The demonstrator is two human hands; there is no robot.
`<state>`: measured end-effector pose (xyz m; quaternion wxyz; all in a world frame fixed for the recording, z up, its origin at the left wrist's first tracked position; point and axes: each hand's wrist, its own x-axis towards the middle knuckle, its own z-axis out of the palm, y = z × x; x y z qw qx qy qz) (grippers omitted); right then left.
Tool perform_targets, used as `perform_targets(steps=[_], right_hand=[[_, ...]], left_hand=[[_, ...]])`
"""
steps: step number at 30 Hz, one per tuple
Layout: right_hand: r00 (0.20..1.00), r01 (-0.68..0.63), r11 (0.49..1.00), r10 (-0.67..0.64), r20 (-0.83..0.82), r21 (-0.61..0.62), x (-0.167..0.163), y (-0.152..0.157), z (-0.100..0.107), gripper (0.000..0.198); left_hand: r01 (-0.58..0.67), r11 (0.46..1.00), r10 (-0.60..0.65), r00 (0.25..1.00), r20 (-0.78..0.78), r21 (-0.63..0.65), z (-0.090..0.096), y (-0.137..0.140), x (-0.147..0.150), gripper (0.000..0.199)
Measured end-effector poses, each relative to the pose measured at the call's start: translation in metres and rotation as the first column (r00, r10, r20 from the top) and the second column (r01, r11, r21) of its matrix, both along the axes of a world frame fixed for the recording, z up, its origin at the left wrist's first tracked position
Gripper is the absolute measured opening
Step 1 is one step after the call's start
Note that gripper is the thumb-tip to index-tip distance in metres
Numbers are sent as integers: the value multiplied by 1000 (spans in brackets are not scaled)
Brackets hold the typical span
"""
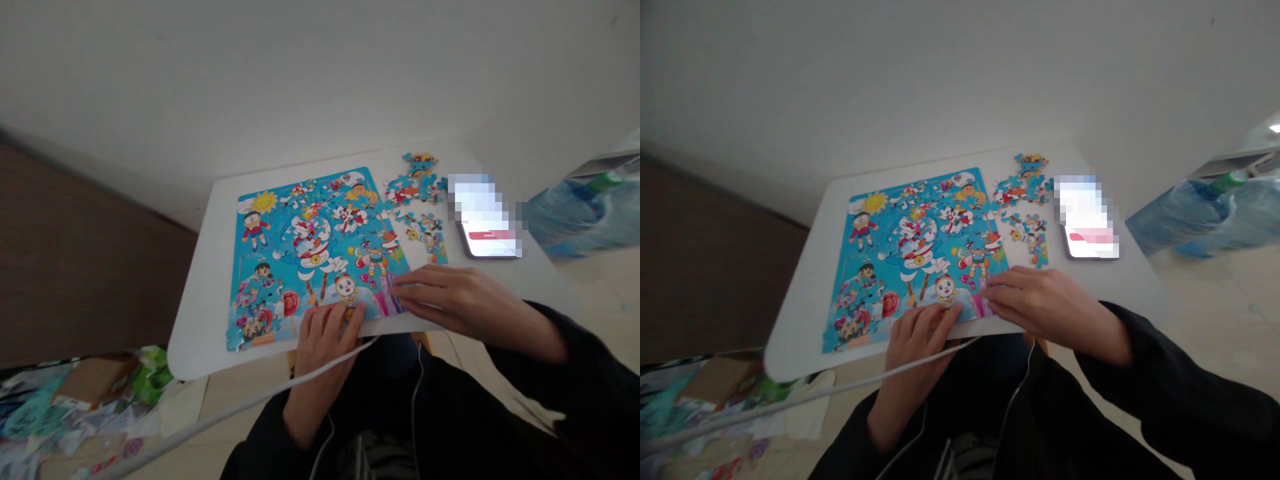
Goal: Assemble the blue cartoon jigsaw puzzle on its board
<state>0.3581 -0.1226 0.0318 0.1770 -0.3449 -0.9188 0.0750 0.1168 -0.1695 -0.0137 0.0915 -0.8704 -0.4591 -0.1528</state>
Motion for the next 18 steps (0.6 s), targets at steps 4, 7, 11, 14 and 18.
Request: perform_targets(steps=[4, 7, 11, 14, 18], right_hand=[[995, 61, 998, -62, 78, 10, 9, 45, 7, 31], [980, 124, 992, -122, 157, -6, 2, 73, 0, 36], [963, 151, 987, -132, 234, -62, -7, 88, -11, 39], [964, 166, 983, -146, 223, -76, -7, 90, -15, 34], [975, 176, 978, -157, 157, -111, -4, 92, -21, 35]], left_hand=[[-1, 1000, 1, 999, -39, -1, 4, 1, 2, 44], [13, 1000, -13, 999, -40, -5, 5, 3, 7, 45], [109, 993, -112, 991, -68, -36, 4, 11, 17, 52], [155, 986, -160, 980, -119, -53, -2, 17, 22, 54], [165, 984, -172, 976, -136, -60, -9, 20, 24, 47]])
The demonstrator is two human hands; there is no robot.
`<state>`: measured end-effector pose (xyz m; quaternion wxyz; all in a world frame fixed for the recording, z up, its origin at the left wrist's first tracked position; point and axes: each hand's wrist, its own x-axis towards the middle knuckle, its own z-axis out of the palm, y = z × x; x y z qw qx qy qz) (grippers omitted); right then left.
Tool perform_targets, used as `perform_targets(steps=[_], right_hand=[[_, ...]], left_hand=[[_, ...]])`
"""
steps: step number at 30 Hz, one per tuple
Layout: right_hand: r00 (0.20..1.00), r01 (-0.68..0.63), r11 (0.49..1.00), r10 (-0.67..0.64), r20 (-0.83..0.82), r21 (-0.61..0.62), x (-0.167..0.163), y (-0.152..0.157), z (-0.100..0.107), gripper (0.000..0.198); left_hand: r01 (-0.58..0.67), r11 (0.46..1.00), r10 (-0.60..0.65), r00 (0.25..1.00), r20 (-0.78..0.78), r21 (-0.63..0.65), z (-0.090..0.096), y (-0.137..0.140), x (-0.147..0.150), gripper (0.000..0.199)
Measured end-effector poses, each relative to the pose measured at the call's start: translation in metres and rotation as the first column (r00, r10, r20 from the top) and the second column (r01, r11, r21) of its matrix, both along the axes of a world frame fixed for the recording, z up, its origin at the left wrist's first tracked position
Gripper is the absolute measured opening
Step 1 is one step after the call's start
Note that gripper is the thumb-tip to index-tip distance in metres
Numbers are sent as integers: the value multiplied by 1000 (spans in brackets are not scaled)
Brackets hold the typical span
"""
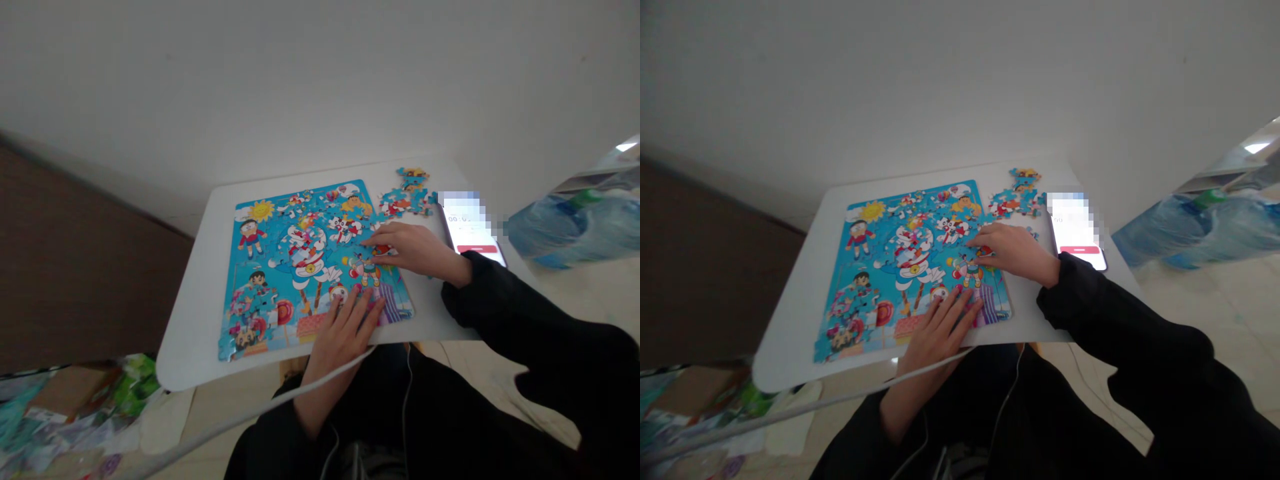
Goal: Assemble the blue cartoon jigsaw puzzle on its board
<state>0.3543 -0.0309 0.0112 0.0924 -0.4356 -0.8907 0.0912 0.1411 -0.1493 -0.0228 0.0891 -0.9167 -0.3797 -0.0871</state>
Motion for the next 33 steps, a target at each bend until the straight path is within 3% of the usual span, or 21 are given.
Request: perform_targets(steps=[11, 16, 21, 28, 33], right_hand=[[966, 36, 990, -69, -248, -137, 2, 8, -5, 45], [890, 75, 945, -206, -406, -317, 8, 12, -7, 42], [856, 106, 906, -293, -426, -410, 21, 16, -2, 37], [878, 281, 909, -373, -300, -309, 39, 20, 10, 31], [924, 289, 941, -322, -204, -175, 38, 20, 10, 26]], left_hand=[[3, 1000, -2, 1000, 31, -27, -2, -1, -3, 45], [-12, 999, 13, 999, 35, -38, -1, -2, -3, 45], [-16, 999, 18, 999, 50, -36, 0, -3, -2, 44], [-3, 1000, 2, 997, 82, 7, -4, -3, -2, 42], [17, 999, -18, 998, 57, 28, -5, -3, -3, 44]])
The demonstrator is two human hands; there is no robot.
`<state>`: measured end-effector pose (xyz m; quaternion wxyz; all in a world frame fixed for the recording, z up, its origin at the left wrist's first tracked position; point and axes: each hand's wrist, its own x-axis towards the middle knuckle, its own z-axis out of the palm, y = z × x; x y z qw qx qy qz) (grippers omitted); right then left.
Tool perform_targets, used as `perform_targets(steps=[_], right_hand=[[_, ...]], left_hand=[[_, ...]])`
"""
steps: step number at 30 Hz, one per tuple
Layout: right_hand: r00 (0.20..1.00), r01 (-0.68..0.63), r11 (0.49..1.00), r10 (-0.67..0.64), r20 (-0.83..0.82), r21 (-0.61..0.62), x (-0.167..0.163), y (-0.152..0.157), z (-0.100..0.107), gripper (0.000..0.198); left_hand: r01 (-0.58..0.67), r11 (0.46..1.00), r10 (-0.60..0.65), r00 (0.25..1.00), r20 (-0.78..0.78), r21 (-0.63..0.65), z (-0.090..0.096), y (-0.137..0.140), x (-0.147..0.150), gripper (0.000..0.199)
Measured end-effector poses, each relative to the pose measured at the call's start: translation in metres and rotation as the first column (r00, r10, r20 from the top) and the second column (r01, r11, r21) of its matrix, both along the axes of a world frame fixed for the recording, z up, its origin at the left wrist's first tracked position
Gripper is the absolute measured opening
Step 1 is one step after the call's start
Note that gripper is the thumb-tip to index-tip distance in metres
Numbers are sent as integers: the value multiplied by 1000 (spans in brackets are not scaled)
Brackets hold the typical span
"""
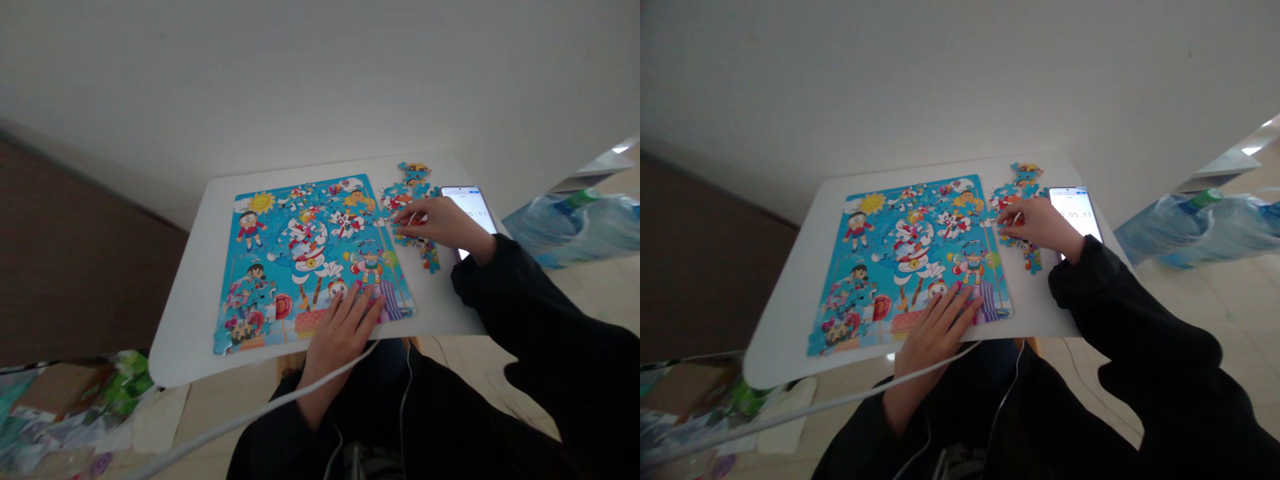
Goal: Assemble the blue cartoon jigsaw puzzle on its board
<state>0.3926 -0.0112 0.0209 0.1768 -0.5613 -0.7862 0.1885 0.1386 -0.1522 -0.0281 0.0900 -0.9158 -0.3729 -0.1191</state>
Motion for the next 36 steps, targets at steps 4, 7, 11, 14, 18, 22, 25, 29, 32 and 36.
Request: perform_targets(steps=[4, 7, 11, 14, 18, 22, 25, 29, 32, 36], right_hand=[[997, -8, 998, 3, 72, 64, 1, 0, -2, 26], [997, 26, 997, -31, 72, 69, 2, 0, -1, 28], [998, 37, 997, -40, 45, 65, 1, -1, 1, 29], [998, 46, 997, -49, 32, 69, 0, -2, 1, 27], [998, 61, 994, -63, 16, 85, -1, -2, 3, 28], [991, 112, 987, -119, 56, 115, 4, -2, 7, 31], [987, 110, 987, -122, 105, 116, 18, 0, 10, 33], [983, 22, 997, -34, 178, 71, 42, 3, 12, 37], [972, -64, 998, 62, 228, 0, 53, 4, 13, 39], [955, -99, 990, 123, 270, -103, 57, 2, 15, 37]], left_hand=[[17, 1000, -16, 999, -35, 10, 1, -1, 0, 47], [30, 999, -30, 998, -46, 10, 2, -1, 0, 47], [53, 998, -52, 997, -51, 19, 2, -1, 0, 46], [57, 998, -56, 997, -57, 12, 1, -1, 1, 46], [53, 998, -52, 997, -62, 13, -1, -2, 1, 46], [49, 998, -47, 997, -53, 30, -2, -2, 2, 46], [50, 998, -48, 997, -53, 38, -3, -2, 2, 46], [56, 997, -53, 997, -57, 57, -4, 0, 2, 46], [60, 994, -57, 998, -39, 91, -3, 1, 1, 45], [68, 993, -66, 998, -25, 96, -3, 2, 1, 44]])
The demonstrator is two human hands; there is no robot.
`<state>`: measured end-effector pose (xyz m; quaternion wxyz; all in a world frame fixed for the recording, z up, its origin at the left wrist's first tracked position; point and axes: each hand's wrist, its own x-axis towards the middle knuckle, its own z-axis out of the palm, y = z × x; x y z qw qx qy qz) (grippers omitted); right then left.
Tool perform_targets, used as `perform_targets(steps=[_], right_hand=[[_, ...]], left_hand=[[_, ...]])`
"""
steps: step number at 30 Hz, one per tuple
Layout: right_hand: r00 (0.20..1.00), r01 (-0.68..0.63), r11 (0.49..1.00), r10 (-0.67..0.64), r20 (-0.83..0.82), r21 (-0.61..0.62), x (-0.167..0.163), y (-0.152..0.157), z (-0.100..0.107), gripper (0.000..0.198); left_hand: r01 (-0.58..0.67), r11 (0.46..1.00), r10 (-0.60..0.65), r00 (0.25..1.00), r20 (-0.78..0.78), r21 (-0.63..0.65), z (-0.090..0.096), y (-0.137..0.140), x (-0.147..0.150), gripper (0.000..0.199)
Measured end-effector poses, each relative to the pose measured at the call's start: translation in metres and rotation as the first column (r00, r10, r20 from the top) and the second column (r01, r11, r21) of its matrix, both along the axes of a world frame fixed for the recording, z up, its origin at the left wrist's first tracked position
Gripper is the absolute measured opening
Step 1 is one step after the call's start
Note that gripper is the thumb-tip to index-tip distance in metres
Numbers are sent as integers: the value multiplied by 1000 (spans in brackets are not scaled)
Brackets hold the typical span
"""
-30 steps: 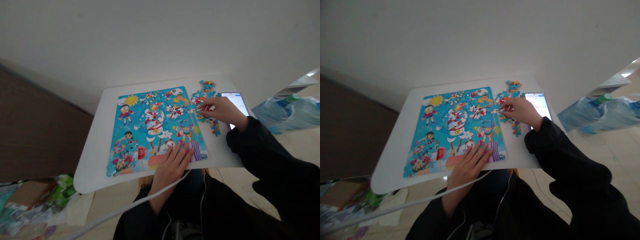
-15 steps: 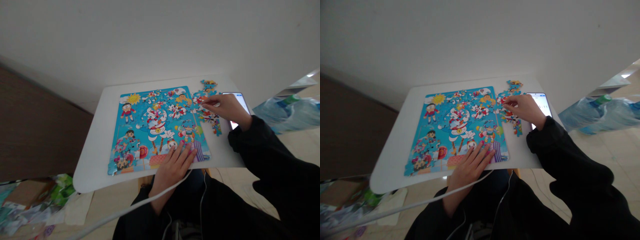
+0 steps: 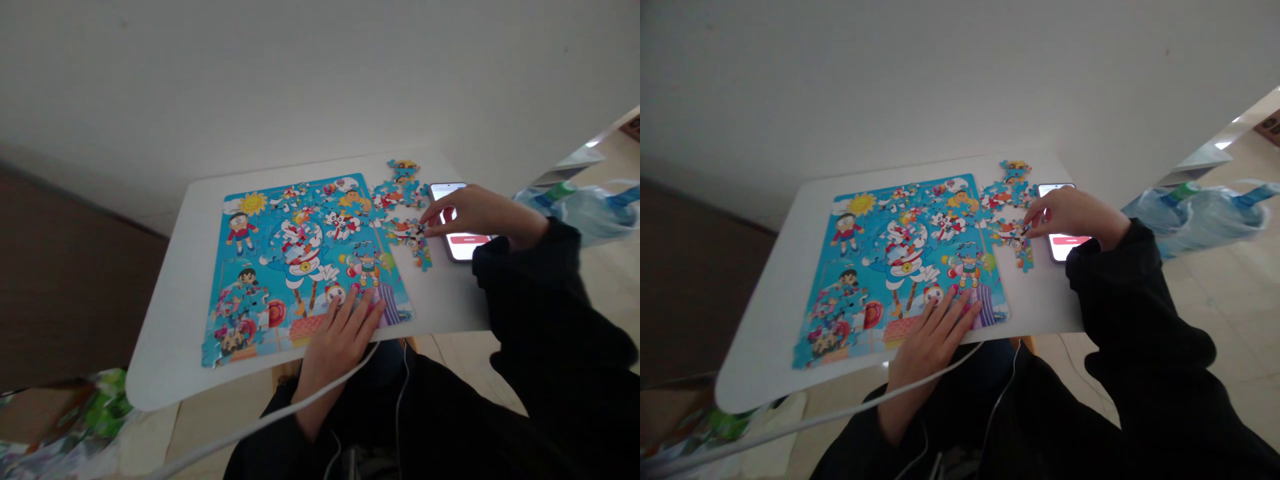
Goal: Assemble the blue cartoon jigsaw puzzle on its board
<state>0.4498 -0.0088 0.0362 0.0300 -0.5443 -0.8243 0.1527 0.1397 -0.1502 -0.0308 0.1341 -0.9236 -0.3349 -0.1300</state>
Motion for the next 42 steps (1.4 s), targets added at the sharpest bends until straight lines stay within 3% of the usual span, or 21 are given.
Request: perform_targets(steps=[3, 9, 16, 19, 24, 28, 30, 34, 37, 42], right_hand=[[999, -2, 999, 4, 47, -41, -3, -6, 0, 41], [968, 27, 998, -14, 252, -48, -28, -27, 0, 67], [952, 79, 992, -48, 303, -93, -44, -30, 1, 63], [967, 48, 993, -19, 254, -106, -36, -23, -4, 56], [990, -73, 997, 75, 118, -21, -26, -15, -10, 52], [995, -84, 983, 73, -74, -161, -28, -14, -4, 43], [965, -92, 977, 40, -258, -194, -34, -16, -1, 41], [815, -75, 972, -68, -575, -222, -56, -20, -4, 41], [795, -132, 951, -67, -603, -280, -71, -22, -14, 40], [868, -153, 942, -16, -497, -298, -80, -23, -22, 40]], left_hand=[[4, 1000, -4, 1000, 8, -4, 0, 0, 0, 43], [3, 1000, -3, 1000, 2, -13, 1, 0, 0, 44], [4, 1000, -4, 999, 33, 0, 1, 1, 1, 43], [5, 1000, -6, 999, 45, 11, 0, 1, 1, 43], [0, 1000, -1, 998, 61, 17, 0, 0, 2, 42], [-11, 1000, 11, 998, 65, 7, -1, -1, 3, 42], [-16, 1000, 16, 998, 61, -2, -2, -1, 3, 42], [-14, 1000, 14, 999, 49, -13, -2, -1, 2, 43], [-13, 1000, 14, 999, 52, -15, -3, -1, 2, 43], [-17, 1000, 17, 998, 59, -14, -4, -1, 2, 43]])
